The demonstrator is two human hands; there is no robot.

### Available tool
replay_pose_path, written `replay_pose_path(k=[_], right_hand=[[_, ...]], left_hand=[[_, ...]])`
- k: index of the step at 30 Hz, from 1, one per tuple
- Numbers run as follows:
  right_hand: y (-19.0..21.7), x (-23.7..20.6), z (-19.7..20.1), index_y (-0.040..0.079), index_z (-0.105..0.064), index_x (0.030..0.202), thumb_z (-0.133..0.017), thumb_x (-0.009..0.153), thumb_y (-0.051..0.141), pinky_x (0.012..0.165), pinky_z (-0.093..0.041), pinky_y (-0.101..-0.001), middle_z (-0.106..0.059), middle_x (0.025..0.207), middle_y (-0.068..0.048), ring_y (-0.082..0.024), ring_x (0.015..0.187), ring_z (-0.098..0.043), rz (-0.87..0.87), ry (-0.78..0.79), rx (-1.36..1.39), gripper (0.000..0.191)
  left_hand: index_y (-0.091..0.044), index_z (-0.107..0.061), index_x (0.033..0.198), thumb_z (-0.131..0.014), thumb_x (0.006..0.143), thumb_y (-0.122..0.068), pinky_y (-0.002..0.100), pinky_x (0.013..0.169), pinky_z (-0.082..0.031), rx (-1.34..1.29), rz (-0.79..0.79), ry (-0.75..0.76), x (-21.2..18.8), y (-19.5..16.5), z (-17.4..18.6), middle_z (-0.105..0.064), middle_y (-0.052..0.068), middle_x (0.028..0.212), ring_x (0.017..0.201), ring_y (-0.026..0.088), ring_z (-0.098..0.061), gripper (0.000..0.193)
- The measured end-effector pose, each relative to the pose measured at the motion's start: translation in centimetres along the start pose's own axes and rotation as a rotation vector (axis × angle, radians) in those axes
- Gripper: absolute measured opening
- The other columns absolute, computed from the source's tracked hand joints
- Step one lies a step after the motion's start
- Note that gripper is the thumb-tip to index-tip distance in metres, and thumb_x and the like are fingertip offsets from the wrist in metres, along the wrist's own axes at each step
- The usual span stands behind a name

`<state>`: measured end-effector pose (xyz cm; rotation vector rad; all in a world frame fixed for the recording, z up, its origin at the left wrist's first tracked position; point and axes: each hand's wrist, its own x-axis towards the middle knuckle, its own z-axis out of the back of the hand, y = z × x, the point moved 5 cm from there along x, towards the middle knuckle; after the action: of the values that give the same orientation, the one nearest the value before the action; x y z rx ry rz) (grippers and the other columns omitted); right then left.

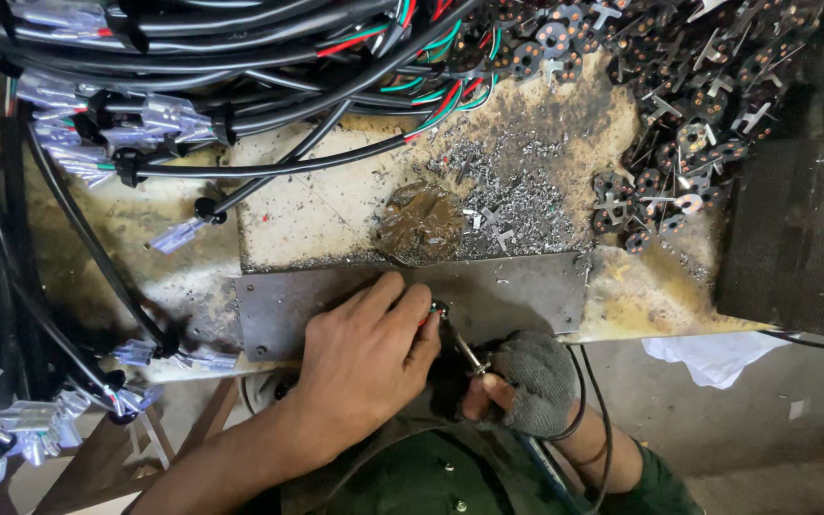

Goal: The person solders electrical wire connections at a workbench. They hold a soldering iron in one hand and solder wire in the other, applying solder to the exposed ends of red and green wires attached to connectors, then set finished wires aside and pick up the next wire to repeat the process.

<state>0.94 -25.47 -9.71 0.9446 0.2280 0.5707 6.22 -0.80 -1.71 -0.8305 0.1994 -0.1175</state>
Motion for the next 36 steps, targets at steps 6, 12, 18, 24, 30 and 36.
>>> replay_pose_path(k=[6, 12, 18, 24, 30, 36], right_hand=[[0.7, 0.2, -0.2, 0.007, -0.064, 0.08, -0.07, 0.09, 0.016, 0.064, -0.045, -0.0412, -0.065, 0.074, -0.01, -0.029, 0.068, -0.063, 0.216, 0.004, -0.082, 0.014], [-2.5, -0.7, -1.1, 0.002, -0.073, 0.064, -0.066, 0.089, 0.03, 0.053, -0.053, -0.0368, -0.073, 0.059, -0.011, -0.023, 0.054, -0.07, -0.769, 0.297, 0.667, 0.038], [-2.6, -0.5, -1.3, 0.001, -0.074, 0.069, -0.07, 0.085, 0.03, 0.054, -0.053, -0.034, -0.073, 0.06, -0.013, -0.026, 0.054, -0.069, -0.927, 0.341, 0.751, 0.033], [-1.9, -1.4, 1.0, 0.003, -0.059, 0.088, -0.071, 0.095, 0.013, 0.061, -0.046, -0.0291, -0.059, 0.07, -0.005, -0.018, 0.065, -0.058, -0.317, -0.285, 0.448, 0.017], [0.4, 0.9, 0.5, -0.002, -0.057, 0.086, -0.073, 0.094, 0.017, 0.066, -0.047, -0.0362, -0.056, 0.075, -0.011, -0.022, 0.067, -0.055, -0.406, -0.122, 0.43, 0.026], [0.9, 8.3, 6.4, 0.008, -0.063, 0.099, -0.079, 0.09, 0.032, 0.067, -0.057, -0.0362, -0.07, 0.086, -0.009, -0.026, 0.079, -0.072, -0.434, -0.262, 0.654, 0.031]], left_hand=[[-0.007, -0.059, 0.089, -0.07, 0.088, -0.018, 0.046, 0.06, -0.052, 0.006, -0.012, -0.024, -0.2, -0.1, 0.1, -0.057, 0.012, 0.085, 0.078, 0.033, -0.066, 0.016], [-0.007, -0.059, 0.09, -0.07, 0.089, -0.019, 0.047, 0.06, -0.052, 0.005, -0.019, -0.037, -0.3, -0.1, 0.1, -0.057, 0.012, 0.085, 0.078, 0.033, -0.066, 0.016], [-0.007, -0.059, 0.089, -0.071, 0.089, -0.019, 0.047, 0.059, -0.052, 0.017, -0.016, -0.015, -0.1, -0.2, 0.1, -0.057, 0.012, 0.085, 0.077, 0.033, -0.066, 0.016], [-0.008, -0.059, 0.088, -0.071, 0.088, -0.019, 0.046, 0.059, -0.052, 0.024, -0.005, -0.027, -0.2, -0.2, 0.1, -0.057, 0.011, 0.084, 0.077, 0.033, -0.066, 0.017], [-0.008, -0.059, 0.085, -0.071, 0.087, -0.019, 0.046, 0.059, -0.052, 0.016, -0.011, -0.028, -0.3, -0.2, -0.2, -0.057, 0.01, 0.083, 0.076, 0.032, -0.066, 0.017], [-0.008, -0.06, 0.085, -0.071, 0.087, -0.017, 0.046, 0.059, -0.052, 0.0, -0.018, -0.056, -0.2, -0.3, 0.1, -0.058, 0.01, 0.083, 0.076, 0.032, -0.066, 0.014]])
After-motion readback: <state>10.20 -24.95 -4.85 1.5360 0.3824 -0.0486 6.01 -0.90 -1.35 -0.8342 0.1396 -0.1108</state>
